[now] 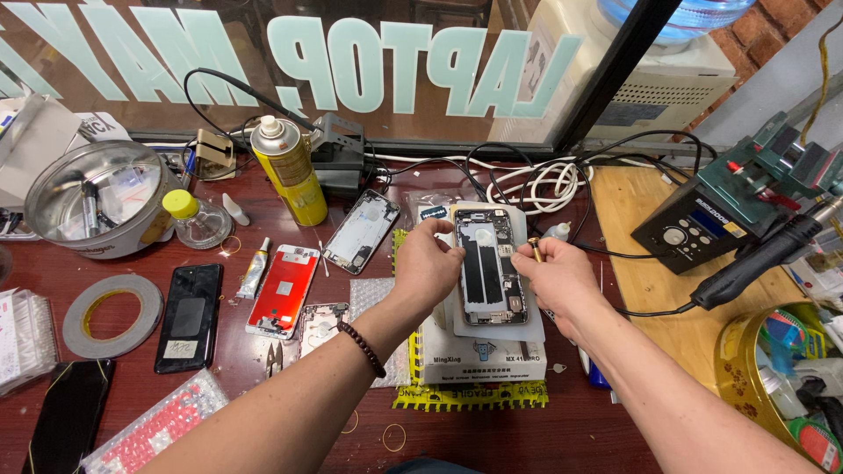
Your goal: The person works on a disassembled smartphone at a repair bench, using a small screwdriver on the exposed internals and lifting the old battery. They then walk to a parts shelf, retrieve a boxed replacement battery, peel the protective liner from its adhesive side, and position the new battery over the phone body.
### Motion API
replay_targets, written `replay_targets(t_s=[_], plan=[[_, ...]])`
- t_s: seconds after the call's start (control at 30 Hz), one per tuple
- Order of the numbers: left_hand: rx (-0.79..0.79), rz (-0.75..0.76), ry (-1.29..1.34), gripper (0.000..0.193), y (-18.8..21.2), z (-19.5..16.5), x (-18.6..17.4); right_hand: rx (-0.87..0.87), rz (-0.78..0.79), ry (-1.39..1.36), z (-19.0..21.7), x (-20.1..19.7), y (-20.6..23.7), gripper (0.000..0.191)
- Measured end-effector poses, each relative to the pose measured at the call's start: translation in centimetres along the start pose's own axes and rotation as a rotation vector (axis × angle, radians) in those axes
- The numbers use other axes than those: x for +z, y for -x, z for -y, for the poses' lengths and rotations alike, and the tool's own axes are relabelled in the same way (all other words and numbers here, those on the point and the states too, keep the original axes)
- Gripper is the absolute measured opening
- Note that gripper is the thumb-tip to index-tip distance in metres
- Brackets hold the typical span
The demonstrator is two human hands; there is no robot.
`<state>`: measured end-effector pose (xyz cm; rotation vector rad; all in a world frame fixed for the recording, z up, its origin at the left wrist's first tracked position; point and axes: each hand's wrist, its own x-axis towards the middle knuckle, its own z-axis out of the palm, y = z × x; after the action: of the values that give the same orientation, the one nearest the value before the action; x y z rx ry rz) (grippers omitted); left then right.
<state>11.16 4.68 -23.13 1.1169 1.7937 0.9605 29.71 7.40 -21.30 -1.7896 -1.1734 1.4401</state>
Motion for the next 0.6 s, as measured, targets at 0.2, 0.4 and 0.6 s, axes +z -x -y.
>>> replay_targets(t_s=[0.2, 0.4, 0.6], plan=[[0.003, -0.006, -0.002, 0.041, 0.16, -0.09, -0.02, 0.0, 0.0, -0.007, -0.2, -0.09, -0.14, 0.008], [-0.013, -0.001, 0.016, 0.041, 0.07, -0.07, 0.08, -0.004, 0.006, -0.008, -0.29, -0.15, -0.26, 0.008], [0.006, -0.01, 0.015, 0.041, -0.04, 0.12, 0.2, -0.009, 0.004, -0.008, -0.34, -0.17, -0.33, 0.008]])
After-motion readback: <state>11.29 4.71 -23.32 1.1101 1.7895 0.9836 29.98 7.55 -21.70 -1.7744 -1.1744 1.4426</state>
